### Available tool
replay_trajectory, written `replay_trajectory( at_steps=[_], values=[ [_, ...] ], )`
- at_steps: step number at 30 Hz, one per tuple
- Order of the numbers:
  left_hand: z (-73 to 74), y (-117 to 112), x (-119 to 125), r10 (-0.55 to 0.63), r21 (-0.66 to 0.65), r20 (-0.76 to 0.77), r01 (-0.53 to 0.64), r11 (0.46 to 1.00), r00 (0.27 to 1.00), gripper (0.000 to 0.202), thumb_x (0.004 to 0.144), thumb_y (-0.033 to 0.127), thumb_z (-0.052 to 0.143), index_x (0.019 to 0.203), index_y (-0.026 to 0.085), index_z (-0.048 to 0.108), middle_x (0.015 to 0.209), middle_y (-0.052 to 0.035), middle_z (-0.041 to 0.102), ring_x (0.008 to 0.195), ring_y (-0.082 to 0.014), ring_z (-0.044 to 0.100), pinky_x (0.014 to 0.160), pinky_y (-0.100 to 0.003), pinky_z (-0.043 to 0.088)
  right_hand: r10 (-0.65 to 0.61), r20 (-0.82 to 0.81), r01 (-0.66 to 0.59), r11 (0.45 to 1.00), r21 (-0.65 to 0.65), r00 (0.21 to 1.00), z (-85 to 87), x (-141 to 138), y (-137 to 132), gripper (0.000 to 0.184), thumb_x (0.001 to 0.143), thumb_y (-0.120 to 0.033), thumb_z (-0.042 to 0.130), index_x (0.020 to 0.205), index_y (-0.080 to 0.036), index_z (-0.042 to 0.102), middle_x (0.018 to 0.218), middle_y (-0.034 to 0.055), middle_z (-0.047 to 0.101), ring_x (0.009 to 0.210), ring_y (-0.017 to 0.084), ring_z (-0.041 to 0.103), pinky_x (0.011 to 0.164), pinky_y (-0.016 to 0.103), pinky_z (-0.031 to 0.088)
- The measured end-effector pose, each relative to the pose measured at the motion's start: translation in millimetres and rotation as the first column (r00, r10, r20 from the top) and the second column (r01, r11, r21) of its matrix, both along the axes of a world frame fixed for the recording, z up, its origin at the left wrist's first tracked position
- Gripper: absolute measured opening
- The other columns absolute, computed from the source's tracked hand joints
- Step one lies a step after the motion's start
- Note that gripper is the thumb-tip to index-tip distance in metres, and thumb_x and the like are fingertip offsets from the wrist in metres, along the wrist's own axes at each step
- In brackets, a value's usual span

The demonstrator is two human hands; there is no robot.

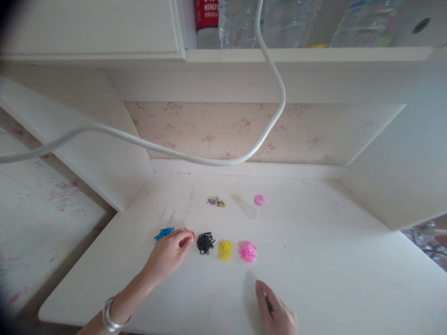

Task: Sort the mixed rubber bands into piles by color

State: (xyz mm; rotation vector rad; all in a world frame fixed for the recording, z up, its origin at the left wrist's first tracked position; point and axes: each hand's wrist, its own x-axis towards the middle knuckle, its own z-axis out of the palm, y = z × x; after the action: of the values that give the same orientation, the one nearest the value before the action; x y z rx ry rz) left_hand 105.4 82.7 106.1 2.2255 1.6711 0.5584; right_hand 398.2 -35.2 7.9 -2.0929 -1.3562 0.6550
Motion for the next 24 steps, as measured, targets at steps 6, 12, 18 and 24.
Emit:
replay_trajectory(
  at_steps=[6, 12, 18, 24],
  values=[
    [-12.1, 76, 70, -0.008, -0.078, -0.167, -0.006, 0.997, 0.986, 0.023, 0.085, 0.034, 0.047, 0.092, 0.024, 0.067, 0.097, -0.0026, 0.069, 0.087, -0.0144, 0.062, 0.078, -0.024, 0.045, 0.104, 0.112, -0.113, 0.991, 0.075, 0.988, -7.1, -8, 3, 0.048, 0.085, -0.060, 0.037, 0.098, -0.030, 0.072, 0.094, 0.0015, 0.073, 0.078, 0.019, 0.070, 0.064, 0.020, 0.052],
    [-41.3, 120, 100, 0.065, -0.092, -0.208, -0.086, 0.992, 0.976, 0.028, 0.085, 0.033, 0.046, 0.100, 0.018, 0.065, 0.104, -0.0100, 0.067, 0.093, -0.0213, 0.063, 0.079, -0.033, 0.048, 0.105, 0.163, -0.123, 0.987, 0.103, 0.981, -2.9, -9, 4, 0.048, 0.089, -0.057, 0.033, 0.098, -0.029, 0.072, 0.093, 0.0013, 0.073, 0.075, 0.016, 0.071, 0.062, 0.017, 0.051],
    [-49.9, 134, 108, 0.068, -0.076, -0.199, -0.085, 0.993, 0.978, 0.030, 0.090, 0.028, 0.040, 0.104, 0.018, 0.063, 0.111, -0.0096, 0.064, 0.100, -0.0197, 0.060, 0.085, -0.032, 0.046, 0.124, 0.194, -0.144, 0.986, 0.089, 0.973, -0.7, -9, 5, 0.044, 0.090, -0.052, 0.034, 0.098, -0.031, 0.071, 0.092, -0.0006, 0.074, 0.075, 0.015, 0.071, 0.062, 0.016, 0.051],
    [-48.3, 129, 102, 0.042, -0.073, -0.175, -0.056, 0.996, 0.984, 0.030, 0.092, 0.028, 0.038, 0.107, 0.022, 0.064, 0.118, -0.0057, 0.061, 0.106, -0.0168, 0.057, 0.090, -0.029, 0.043, 0.120, 0.182, -0.135, 0.988, 0.075, 0.976, -2.7, -9, 6, 0.044, 0.090, -0.053, 0.033, 0.098, -0.030, 0.071, 0.093, 0.0001, 0.073, 0.076, 0.016, 0.071, 0.062, 0.017, 0.051]
  ],
)
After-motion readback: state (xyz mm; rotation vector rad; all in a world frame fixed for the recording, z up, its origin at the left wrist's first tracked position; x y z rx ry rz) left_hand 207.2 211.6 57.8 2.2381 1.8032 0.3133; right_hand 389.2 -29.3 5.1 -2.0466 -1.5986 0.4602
